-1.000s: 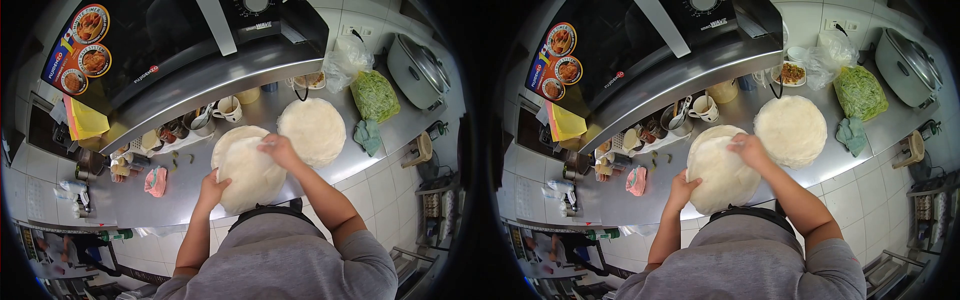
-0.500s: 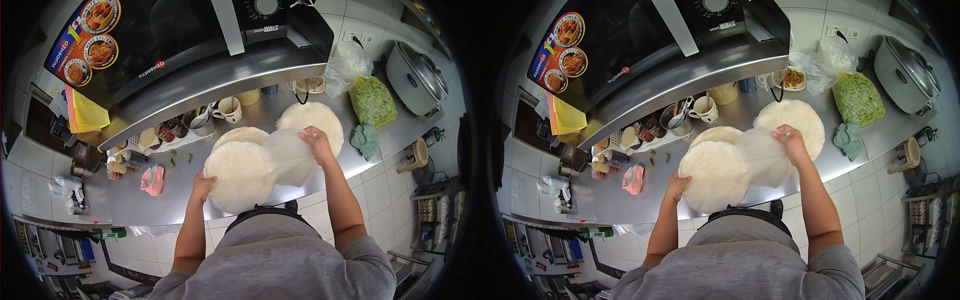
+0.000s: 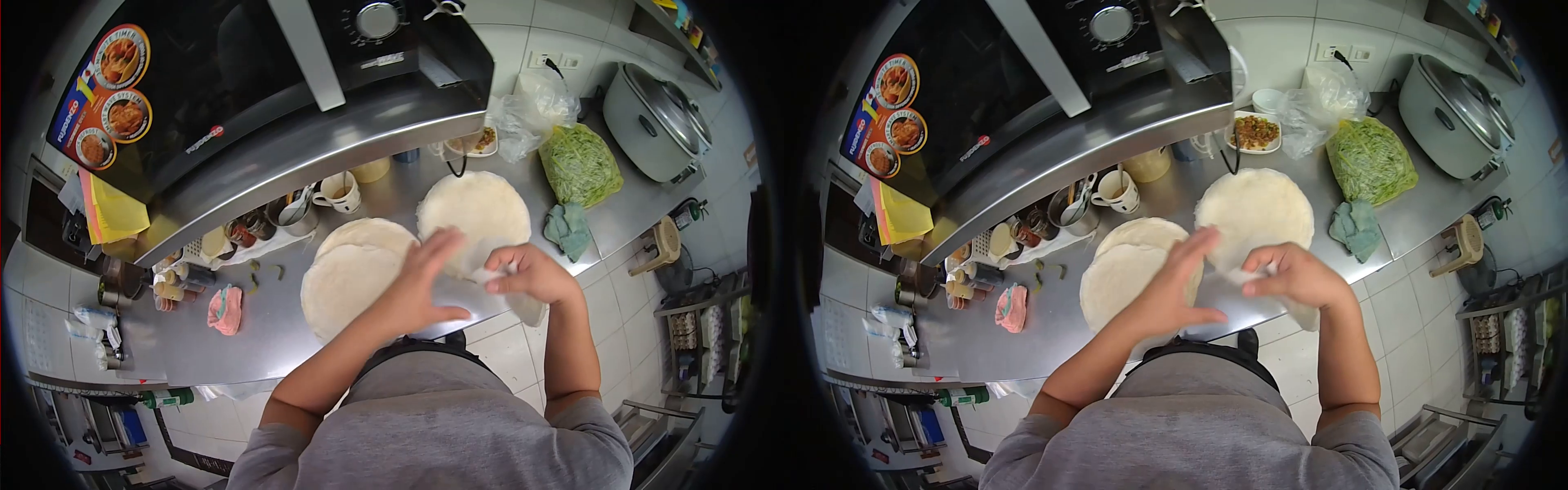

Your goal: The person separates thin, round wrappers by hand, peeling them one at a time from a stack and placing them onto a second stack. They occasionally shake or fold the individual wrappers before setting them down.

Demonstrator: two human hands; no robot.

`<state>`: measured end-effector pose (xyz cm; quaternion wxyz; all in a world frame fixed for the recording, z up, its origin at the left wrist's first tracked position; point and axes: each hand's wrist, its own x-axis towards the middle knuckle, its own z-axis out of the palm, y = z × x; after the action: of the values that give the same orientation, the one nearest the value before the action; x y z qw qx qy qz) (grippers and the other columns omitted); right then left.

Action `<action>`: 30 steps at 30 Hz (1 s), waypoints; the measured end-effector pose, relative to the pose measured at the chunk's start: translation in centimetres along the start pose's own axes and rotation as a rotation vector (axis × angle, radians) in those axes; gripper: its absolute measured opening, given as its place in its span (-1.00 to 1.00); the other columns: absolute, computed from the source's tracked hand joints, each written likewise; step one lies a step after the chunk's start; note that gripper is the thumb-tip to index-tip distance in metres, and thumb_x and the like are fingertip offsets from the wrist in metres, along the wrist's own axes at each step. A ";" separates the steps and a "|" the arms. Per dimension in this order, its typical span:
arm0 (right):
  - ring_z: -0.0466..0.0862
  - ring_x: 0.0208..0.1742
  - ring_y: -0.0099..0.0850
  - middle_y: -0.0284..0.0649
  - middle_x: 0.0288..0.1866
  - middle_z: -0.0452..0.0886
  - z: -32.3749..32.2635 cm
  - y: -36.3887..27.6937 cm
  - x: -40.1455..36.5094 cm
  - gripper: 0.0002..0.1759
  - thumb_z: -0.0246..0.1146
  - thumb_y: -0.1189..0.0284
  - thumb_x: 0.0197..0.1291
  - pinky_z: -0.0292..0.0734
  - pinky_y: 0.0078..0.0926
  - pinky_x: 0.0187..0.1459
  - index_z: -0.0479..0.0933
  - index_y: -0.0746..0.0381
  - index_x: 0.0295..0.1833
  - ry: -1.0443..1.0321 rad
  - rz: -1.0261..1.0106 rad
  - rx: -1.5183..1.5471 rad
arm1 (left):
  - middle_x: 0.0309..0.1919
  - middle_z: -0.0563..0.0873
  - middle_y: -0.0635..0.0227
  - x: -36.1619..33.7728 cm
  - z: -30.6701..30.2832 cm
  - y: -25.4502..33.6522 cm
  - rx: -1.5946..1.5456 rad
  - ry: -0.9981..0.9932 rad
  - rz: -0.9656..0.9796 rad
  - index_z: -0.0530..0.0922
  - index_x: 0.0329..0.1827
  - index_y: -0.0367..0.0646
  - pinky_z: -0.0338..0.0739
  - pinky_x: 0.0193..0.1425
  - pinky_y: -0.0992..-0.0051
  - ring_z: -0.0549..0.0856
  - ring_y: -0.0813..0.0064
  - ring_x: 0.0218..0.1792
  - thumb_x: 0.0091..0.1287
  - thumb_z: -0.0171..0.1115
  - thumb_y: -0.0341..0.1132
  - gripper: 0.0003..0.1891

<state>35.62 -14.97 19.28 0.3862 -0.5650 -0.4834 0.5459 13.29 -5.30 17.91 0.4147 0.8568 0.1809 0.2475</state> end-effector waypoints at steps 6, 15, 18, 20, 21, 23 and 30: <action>0.49 -0.28 -0.67 -0.42 -0.34 0.62 -3.4 -0.8 -4.0 -0.71 0.48 0.49 -0.07 0.42 -0.62 -0.19 0.61 0.31 -0.21 0.099 -0.071 0.097 | -0.31 0.74 0.43 4.2 0.6 0.7 -0.350 -0.214 -0.345 0.67 -0.23 -0.27 0.51 0.04 0.54 0.65 0.66 -0.23 0.24 0.35 -0.40 -0.87; 0.58 -0.25 -0.49 -0.24 -0.31 0.65 -10.7 3.1 2.2 -0.82 0.37 0.59 -0.02 0.47 -0.55 -0.18 0.63 0.30 -0.23 0.631 -0.304 -0.100 | -0.24 0.75 0.39 10.7 0.3 -3.9 -0.182 0.124 -0.359 0.68 -0.09 -0.27 0.51 0.01 0.59 0.65 0.65 -0.15 0.29 0.25 -0.49 -0.83; 0.62 -0.07 -0.31 -0.21 -0.14 0.68 -12.0 3.6 3.0 -0.77 0.32 0.66 -0.03 0.49 -0.43 -0.01 0.66 0.20 -0.20 0.643 -0.562 -0.479 | -0.12 0.75 0.27 11.1 1.6 -5.6 -0.030 0.217 -0.146 0.68 -0.04 -0.23 0.48 0.17 0.53 0.65 0.50 0.05 0.29 0.22 -0.52 -0.79; 0.58 0.03 -0.23 -0.23 -0.09 0.68 -12.8 6.8 4.1 -0.74 0.31 0.65 -0.02 0.44 -0.34 0.08 0.68 0.16 -0.19 0.606 -0.575 -0.518 | -0.02 0.72 0.30 10.5 3.8 -8.3 0.009 0.240 -0.128 0.71 -0.08 -0.02 0.23 0.47 0.21 0.59 0.24 0.20 0.23 0.22 -0.51 -0.75; 0.55 0.13 -0.15 -0.24 -0.03 0.68 -12.9 9.1 4.8 -0.71 0.29 0.64 -0.02 0.40 -0.25 0.17 0.69 0.11 -0.17 0.577 -0.579 -0.558 | 0.06 0.68 0.29 9.8 5.3 -9.7 0.223 0.242 -0.092 0.72 -0.08 0.01 0.18 0.47 0.14 0.53 0.22 0.25 0.20 0.21 -0.53 -0.71; 0.50 0.21 -0.13 -0.24 0.05 0.65 -12.1 15.0 6.4 -0.70 0.29 0.62 0.00 0.33 -0.21 0.23 0.69 0.07 -0.15 0.569 -0.519 -0.637 | 0.29 0.52 0.29 7.7 8.6 -13.9 0.421 0.190 -0.125 0.71 -0.02 0.16 -0.02 0.52 0.05 0.33 0.17 0.41 0.12 0.20 -0.59 -0.57; 0.30 0.41 -0.05 -0.22 0.29 0.51 -11.0 20.0 5.6 -0.67 0.27 0.55 0.05 0.14 -0.14 0.39 0.70 -0.04 -0.09 0.549 -0.430 -0.687 | 0.39 0.38 0.25 3.7 13.8 -15.1 0.521 0.278 -0.300 0.70 0.02 0.17 -0.02 0.51 0.01 0.24 0.09 0.45 0.18 0.22 -0.44 -0.64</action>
<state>48.65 -13.24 -0.22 0.3944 -0.6702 -0.6217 0.0937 22.60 -3.09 -0.51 0.1848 0.8559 0.4169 0.2438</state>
